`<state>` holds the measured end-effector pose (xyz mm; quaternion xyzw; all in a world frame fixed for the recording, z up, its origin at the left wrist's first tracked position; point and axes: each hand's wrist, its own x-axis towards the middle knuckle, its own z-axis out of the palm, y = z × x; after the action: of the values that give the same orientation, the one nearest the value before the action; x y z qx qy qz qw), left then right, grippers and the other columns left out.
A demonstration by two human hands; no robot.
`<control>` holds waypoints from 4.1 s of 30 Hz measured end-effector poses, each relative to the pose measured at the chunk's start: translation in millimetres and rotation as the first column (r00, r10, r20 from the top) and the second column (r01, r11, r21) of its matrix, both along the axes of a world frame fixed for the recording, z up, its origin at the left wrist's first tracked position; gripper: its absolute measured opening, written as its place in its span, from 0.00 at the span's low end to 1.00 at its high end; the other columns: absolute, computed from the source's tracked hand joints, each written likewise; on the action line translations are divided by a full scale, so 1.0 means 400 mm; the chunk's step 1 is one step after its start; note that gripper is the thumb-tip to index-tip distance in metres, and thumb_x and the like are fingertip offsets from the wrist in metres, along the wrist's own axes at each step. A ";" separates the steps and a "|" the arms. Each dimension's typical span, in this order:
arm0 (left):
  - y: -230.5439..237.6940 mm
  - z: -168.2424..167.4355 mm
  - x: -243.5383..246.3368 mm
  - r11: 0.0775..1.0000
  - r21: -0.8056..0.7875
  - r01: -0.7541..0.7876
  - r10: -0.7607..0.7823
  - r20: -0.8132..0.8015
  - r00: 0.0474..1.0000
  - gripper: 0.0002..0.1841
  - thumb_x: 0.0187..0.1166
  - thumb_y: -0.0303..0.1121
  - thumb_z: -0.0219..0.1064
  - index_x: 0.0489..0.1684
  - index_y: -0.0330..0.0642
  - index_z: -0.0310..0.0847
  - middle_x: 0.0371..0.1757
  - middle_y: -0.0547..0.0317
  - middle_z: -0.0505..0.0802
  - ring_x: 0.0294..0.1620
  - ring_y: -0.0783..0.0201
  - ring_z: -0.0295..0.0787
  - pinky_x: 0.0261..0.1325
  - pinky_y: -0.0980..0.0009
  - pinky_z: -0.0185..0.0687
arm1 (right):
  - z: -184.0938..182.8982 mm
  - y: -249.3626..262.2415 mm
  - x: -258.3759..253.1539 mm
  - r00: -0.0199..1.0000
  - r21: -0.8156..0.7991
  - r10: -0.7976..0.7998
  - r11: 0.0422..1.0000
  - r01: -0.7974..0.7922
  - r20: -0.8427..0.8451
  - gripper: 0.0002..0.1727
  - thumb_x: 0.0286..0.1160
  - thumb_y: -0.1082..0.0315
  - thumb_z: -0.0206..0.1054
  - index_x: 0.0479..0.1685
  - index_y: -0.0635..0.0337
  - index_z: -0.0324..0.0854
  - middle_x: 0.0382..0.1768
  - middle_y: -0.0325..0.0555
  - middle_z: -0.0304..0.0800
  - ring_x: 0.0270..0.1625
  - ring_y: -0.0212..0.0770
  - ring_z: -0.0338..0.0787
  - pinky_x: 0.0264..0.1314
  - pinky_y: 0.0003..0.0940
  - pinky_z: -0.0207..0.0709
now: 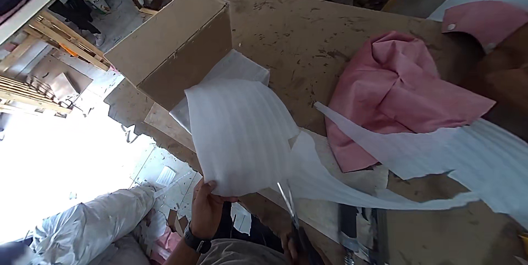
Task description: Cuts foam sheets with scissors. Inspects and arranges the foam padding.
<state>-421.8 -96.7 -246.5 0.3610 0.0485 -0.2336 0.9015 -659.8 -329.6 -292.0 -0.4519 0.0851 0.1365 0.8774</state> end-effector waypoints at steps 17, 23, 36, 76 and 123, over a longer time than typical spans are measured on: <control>-0.140 0.019 -0.121 0.768 0.114 0.631 -0.640 0.194 0.744 0.57 0.76 0.80 0.36 0.76 0.28 0.75 0.72 0.31 0.85 0.70 0.41 0.86 0.75 0.45 0.80 | 0.078 0.078 0.060 0.986 -0.143 -0.150 0.977 0.158 0.069 0.17 0.78 0.51 0.73 0.43 0.57 0.85 0.37 0.40 0.87 0.34 0.31 0.84 0.36 0.30 0.81; -0.236 0.052 -0.133 0.863 -0.328 0.384 -0.431 -0.083 0.898 0.30 0.96 0.47 0.42 0.83 0.30 0.65 0.79 0.26 0.77 0.71 0.36 0.85 0.76 0.46 0.79 | 0.101 0.112 0.049 0.980 -0.186 -0.192 0.962 0.200 0.060 0.12 0.78 0.52 0.73 0.45 0.51 0.87 0.41 0.36 0.89 0.38 0.29 0.86 0.40 0.28 0.82; -0.107 -0.031 -0.103 0.832 0.200 0.517 -0.539 0.072 0.839 0.19 0.92 0.37 0.57 0.66 0.28 0.80 0.66 0.46 0.91 0.71 0.57 0.85 0.80 0.55 0.76 | 0.096 0.118 0.140 0.979 -0.180 -0.205 0.963 0.198 -0.017 0.25 0.73 0.42 0.74 0.44 0.57 0.81 0.32 0.42 0.84 0.26 0.33 0.82 0.26 0.29 0.79; 0.069 0.133 -0.112 0.778 0.603 0.175 -0.199 -0.028 0.980 0.18 0.67 0.20 0.80 0.55 0.31 0.85 0.48 0.40 0.96 0.50 0.48 0.96 0.61 0.47 0.91 | 0.084 0.194 0.448 0.902 0.102 -0.353 0.917 0.386 -0.248 0.23 0.67 0.40 0.77 0.36 0.51 0.85 0.21 0.31 0.84 0.20 0.27 0.81 0.28 0.25 0.81; 0.314 0.136 0.359 0.664 0.723 0.193 -0.108 -0.164 0.981 0.18 0.84 0.47 0.54 0.51 0.45 0.84 0.36 0.52 0.93 0.24 0.67 0.85 0.22 0.71 0.81 | -0.152 0.059 0.319 0.974 0.175 -0.213 0.965 0.197 0.079 0.31 0.74 0.38 0.71 0.52 0.60 0.77 0.35 0.46 0.78 0.24 0.39 0.80 0.22 0.33 0.79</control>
<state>-278.4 29.0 -191.9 0.6823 0.1563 -0.2871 0.6539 -532.0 -306.1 -352.7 -0.3723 0.0769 0.0294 0.9245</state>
